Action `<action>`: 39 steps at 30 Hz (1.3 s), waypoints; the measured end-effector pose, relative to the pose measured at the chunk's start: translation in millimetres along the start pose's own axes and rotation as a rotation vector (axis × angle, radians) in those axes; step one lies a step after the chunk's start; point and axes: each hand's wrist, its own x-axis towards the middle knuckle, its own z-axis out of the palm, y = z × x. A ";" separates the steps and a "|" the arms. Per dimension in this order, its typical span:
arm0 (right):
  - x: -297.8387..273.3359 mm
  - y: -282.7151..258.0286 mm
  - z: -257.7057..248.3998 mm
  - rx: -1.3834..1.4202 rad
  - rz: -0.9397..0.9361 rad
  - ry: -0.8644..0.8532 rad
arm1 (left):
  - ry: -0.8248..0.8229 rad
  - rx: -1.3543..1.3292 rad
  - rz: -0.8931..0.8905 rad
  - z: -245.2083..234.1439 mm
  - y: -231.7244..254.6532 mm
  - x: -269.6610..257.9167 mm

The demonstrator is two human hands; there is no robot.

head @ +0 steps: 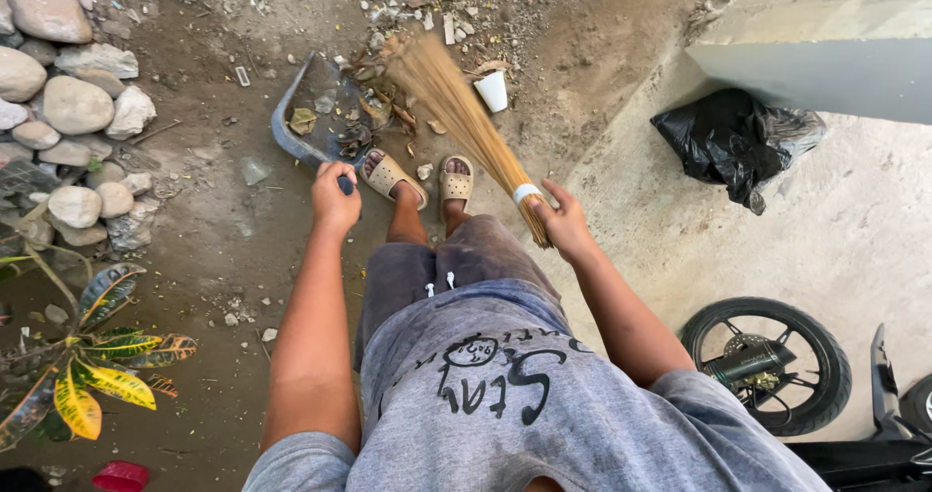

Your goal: The person empties debris from a dustpan into a garbage bag, then sweeps dirt and debris off the ground into the dustpan using a handheld broom.

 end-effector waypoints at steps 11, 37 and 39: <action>63.4 80.1 -10.6 0.535 0.211 0.179 | -0.036 0.095 0.002 52.9 17.9 -21.2; 36.2 38.7 -53.9 0.511 0.227 -0.099 | 0.029 0.113 -0.109 68.8 22.6 -39.0; 9.8 27.5 -70.3 0.464 0.180 -0.151 | 0.018 0.123 -0.149 66.3 23.0 -37.2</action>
